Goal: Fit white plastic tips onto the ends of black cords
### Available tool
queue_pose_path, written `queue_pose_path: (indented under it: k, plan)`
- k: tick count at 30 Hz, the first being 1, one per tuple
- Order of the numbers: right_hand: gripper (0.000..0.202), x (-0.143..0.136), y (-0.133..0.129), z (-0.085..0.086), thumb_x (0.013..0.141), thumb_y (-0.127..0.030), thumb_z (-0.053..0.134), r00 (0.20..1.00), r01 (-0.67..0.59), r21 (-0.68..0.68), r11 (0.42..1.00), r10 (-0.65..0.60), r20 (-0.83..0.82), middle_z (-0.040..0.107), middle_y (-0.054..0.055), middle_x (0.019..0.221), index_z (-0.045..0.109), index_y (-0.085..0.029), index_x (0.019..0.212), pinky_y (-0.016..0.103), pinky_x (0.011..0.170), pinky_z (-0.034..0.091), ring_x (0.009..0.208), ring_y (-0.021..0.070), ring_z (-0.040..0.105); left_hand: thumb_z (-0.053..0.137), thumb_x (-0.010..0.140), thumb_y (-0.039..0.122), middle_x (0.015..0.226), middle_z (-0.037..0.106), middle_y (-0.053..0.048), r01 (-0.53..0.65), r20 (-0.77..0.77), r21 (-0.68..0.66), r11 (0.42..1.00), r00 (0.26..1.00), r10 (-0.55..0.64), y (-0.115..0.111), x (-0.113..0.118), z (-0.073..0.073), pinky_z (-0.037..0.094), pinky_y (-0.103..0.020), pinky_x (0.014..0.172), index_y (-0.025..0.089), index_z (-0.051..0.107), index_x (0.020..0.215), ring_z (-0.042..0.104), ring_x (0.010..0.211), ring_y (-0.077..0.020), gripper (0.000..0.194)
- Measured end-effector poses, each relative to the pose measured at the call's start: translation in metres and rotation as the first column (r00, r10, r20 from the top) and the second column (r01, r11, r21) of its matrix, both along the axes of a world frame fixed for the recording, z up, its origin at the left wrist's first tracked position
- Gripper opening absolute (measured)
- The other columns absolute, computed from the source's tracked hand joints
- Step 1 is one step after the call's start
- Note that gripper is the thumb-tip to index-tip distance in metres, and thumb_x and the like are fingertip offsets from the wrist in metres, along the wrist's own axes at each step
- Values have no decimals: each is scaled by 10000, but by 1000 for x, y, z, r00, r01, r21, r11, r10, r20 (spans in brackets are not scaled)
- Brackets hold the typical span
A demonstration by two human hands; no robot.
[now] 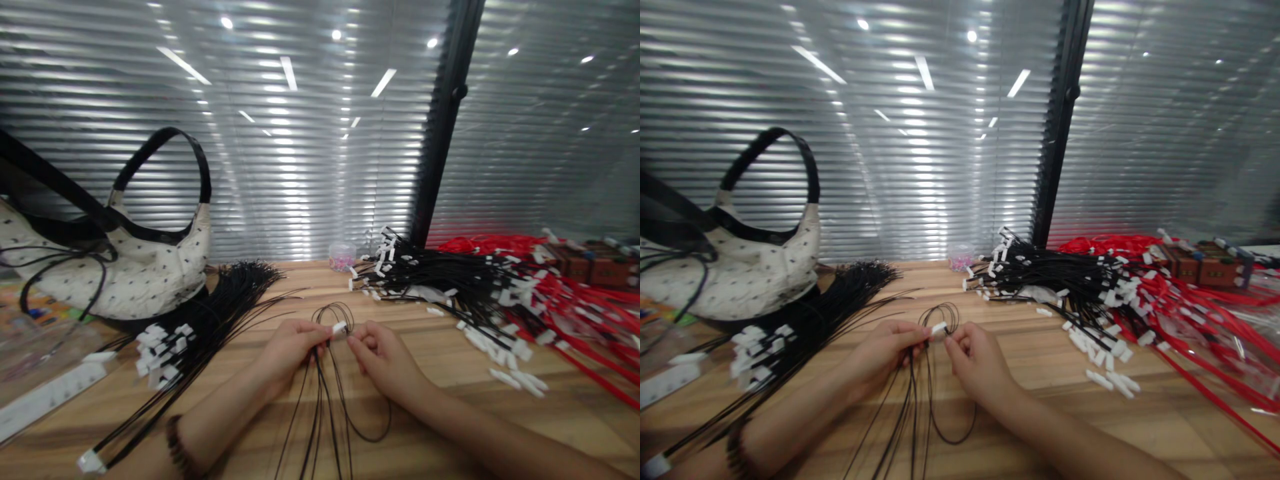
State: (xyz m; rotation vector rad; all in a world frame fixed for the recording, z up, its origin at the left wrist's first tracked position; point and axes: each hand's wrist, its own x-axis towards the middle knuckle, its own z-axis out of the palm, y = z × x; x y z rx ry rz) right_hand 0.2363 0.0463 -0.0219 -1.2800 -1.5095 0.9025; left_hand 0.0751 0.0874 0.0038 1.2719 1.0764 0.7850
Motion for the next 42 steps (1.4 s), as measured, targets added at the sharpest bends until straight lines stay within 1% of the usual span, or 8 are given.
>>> queue_pose_path:
  k: [3, 8, 13, 17, 21, 31, 36, 42]
  plan:
    - [180, -2, 0, 0, 796, -318, 481, 999, 21, -7, 1000, -21, -33, 440, -53, 494, 476, -167, 697, 188, 415, 282, 437, 90, 412, 687, 610, 372, 485, 504, 13, -1, 0, 7, 1000, 1000, 1, 0, 0, 0, 226, -203, 449, 92, 651, 605, 380, 446, -65, 282]
    - [175, -5, -1, 0, 788, -319, 480, 997, 58, -21, 998, -59, -41, 443, -48, 508, 476, -170, 696, 197, 428, 312, 455, 100, 436, 692, 600, 383, 477, 503, 13, 9, 0, 16, 1000, 1000, -9, 1, 0, -1, 234, -210, 448, 103, 641, 583, 381, 447, -73, 285]
    - [175, -5, -3, -1, 808, -300, 468, 994, 95, 31, 995, -96, 50, 458, -39, 511, 471, -180, 680, 206, 448, 322, 472, 108, 452, 690, 588, 376, 460, 501, 14, 13, -7, 33, 999, 1000, -12, 0, 1, 1, 228, -218, 443, 112, 635, 571, 376, 438, -76, 269]
    - [181, -5, -3, -2, 826, -306, 450, 992, 95, 32, 995, -98, 82, 478, -32, 516, 480, -180, 699, 212, 460, 334, 488, 119, 480, 702, 560, 388, 449, 497, 17, 11, -13, 24, 1000, 1000, -11, -1, 1, 3, 218, -219, 437, 119, 621, 539, 370, 432, -76, 281]
    - [175, -5, -4, -1, 830, -294, 450, 988, 101, 59, 993, -107, 112, 492, -28, 519, 473, -183, 696, 213, 469, 340, 500, 123, 495, 705, 567, 401, 452, 495, 18, 16, -14, 16, 1000, 1000, -15, -1, 1, 3, 225, -216, 439, 119, 623, 550, 373, 437, -78, 294]
    - [156, -5, -7, -2, 834, -268, 431, 962, 124, 119, 985, -149, 229, 514, -18, 525, 457, -195, 698, 214, 448, 293, 498, 128, 489, 693, 608, 397, 473, 496, 16, 15, -22, 42, 999, 1000, -14, 0, 1, -3, 227, -210, 442, 116, 641, 569, 370, 443, -73, 289]
    - [136, -5, -9, -1, 823, -238, 423, 944, 132, 125, 983, -163, 286, 511, -15, 540, 439, -201, 693, 219, 451, 275, 501, 130, 481, 683, 625, 394, 490, 499, 11, 21, -46, 54, 998, 999, -19, -1, 1, -3, 223, -207, 442, 107, 666, 610, 370, 449, -70, 288]
    - [147, -6, -9, 0, 827, -241, 419, 942, 127, 117, 985, -157, 298, 519, -7, 562, 437, -200, 687, 222, 453, 260, 508, 129, 474, 676, 637, 385, 485, 489, 14, 22, -56, 60, 998, 998, -19, -1, 2, -2, 221, -208, 441, 107, 659, 595, 361, 446, -67, 281]
